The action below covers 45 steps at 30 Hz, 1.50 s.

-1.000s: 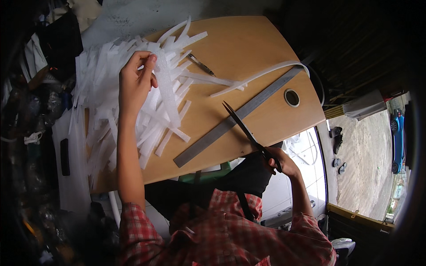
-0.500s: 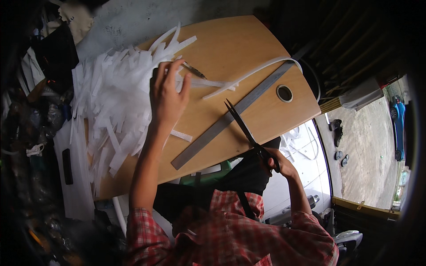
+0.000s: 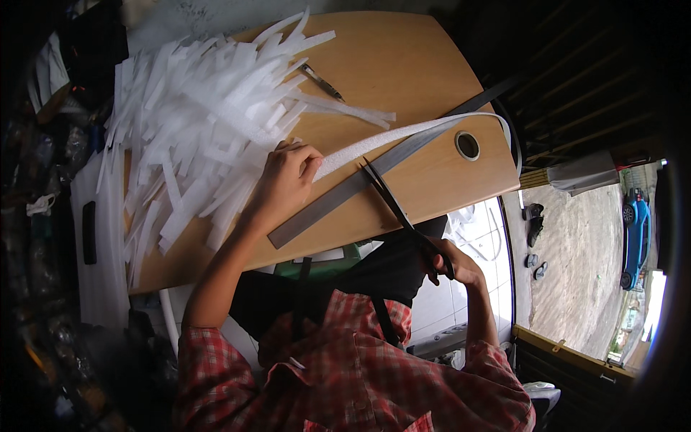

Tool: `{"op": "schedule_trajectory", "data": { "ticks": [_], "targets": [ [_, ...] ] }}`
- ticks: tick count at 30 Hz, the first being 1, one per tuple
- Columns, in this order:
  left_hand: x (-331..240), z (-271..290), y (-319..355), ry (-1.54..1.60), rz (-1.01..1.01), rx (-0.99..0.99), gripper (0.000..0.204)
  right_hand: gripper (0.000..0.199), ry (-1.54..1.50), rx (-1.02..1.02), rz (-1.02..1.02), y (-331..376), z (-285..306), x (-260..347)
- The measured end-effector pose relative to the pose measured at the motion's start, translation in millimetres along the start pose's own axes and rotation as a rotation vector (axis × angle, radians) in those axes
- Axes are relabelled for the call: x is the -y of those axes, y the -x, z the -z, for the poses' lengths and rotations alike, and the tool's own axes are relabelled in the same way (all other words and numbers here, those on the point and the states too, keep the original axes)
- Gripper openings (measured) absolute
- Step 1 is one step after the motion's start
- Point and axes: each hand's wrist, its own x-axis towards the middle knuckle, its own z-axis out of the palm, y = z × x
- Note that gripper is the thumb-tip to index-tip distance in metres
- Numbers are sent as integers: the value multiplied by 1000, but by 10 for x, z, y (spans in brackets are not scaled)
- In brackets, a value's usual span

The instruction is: The person cuts long white plastic strips into shorter pieces using scissors. They repeatedly pick up strips, cut them, and place the cut pieces on the table. The cut pieces accumulate on the table and floor throughout the clip.

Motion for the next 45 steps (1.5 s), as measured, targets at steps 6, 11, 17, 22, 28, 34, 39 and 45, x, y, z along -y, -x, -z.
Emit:
{"op": "schedule_trajectory", "data": {
  "ticks": [6, 11, 17, 22, 28, 34, 39, 45],
  "targets": [
    [-6, 210, 414, -118, 125, 34, 10, 94, -20, 3, 15, -107, -1, 17],
    [79, 303, 522, -135, 166, 64, 11, 97, -81, -53, -36, -138, -24, -6],
    [173, 427, 598, -150, 155, 156, 11, 105, 5, -70, -45, -121, -42, 170],
    [219, 488, 668, -125, 157, 223, 9, 104, 24, -66, -48, -137, -40, 85],
    [241, 524, 662, -111, 119, 257, 8, 104, 12, -71, -46, -122, -18, 105],
    [230, 526, 692, -118, 112, 218, 8, 108, -33, -38, -41, -124, 17, 39],
    [203, 524, 659, -110, 116, 242, 8, 91, -43, -63, -26, -124, 9, 61],
    [247, 525, 655, -103, 125, 258, 7, 87, -37, -31, -12, -138, 45, 121]
  ]
}}
